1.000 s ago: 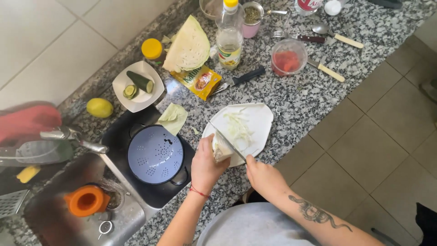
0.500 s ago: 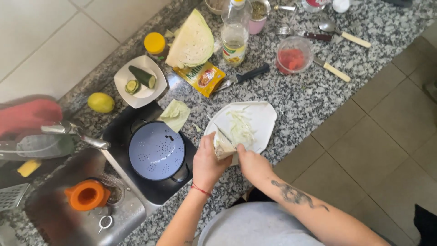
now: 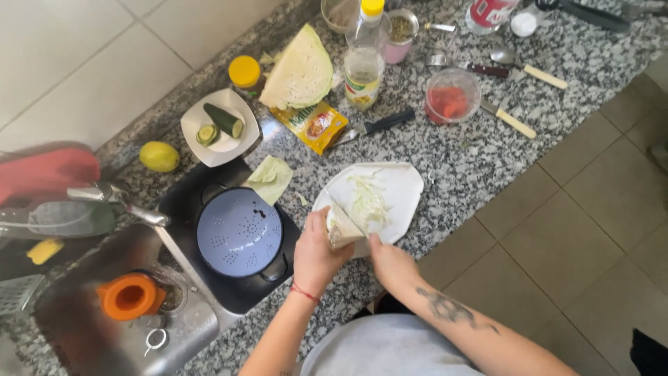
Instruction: The person cuts a wedge of cabbage on a white cutting board using a knife, then transfers the chopped pieces into a blue colander in the sink. They rinse the cabbage under running water and place the empty cutting board on the counter.
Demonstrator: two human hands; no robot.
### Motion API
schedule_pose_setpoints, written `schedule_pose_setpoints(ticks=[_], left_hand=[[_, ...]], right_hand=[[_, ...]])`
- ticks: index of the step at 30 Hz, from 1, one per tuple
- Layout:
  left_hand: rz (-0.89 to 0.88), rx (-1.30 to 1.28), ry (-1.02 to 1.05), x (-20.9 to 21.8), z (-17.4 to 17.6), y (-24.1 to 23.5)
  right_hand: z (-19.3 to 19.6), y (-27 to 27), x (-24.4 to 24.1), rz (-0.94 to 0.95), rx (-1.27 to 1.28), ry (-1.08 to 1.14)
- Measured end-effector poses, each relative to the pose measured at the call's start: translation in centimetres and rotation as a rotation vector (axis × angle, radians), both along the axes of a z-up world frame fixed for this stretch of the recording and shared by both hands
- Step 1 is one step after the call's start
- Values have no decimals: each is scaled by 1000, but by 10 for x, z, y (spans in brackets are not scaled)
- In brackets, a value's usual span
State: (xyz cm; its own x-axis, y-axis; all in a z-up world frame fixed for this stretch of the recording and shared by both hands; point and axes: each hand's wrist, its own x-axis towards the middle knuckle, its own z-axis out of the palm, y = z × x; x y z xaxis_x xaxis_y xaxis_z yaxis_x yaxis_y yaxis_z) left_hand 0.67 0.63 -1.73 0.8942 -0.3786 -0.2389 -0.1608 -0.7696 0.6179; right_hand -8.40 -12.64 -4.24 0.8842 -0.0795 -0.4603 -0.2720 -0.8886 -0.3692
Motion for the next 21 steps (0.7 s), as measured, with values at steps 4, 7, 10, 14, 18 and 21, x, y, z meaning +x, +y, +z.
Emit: schedule_pose_setpoints(ticks=[4, 7, 10, 14, 18, 21], left_hand=[[10, -2, -20, 3, 4, 0], [9, -8, -5, 5, 1, 0], [-1, 15, -31, -1, -5, 8], [14, -28, -12, 9, 1, 3], [-10, -41, 2, 3, 13, 3], [3, -25, 19, -1, 12, 4]], right_hand=[[2, -2, -12, 14, -18, 6], [-6, -4, -15, 26, -70, 56], [6, 4, -3, -67, 111, 33], [-6, -27, 4, -47, -27, -42], [10, -25, 0, -69, -33, -122], [42, -13, -14, -45, 58, -173]])
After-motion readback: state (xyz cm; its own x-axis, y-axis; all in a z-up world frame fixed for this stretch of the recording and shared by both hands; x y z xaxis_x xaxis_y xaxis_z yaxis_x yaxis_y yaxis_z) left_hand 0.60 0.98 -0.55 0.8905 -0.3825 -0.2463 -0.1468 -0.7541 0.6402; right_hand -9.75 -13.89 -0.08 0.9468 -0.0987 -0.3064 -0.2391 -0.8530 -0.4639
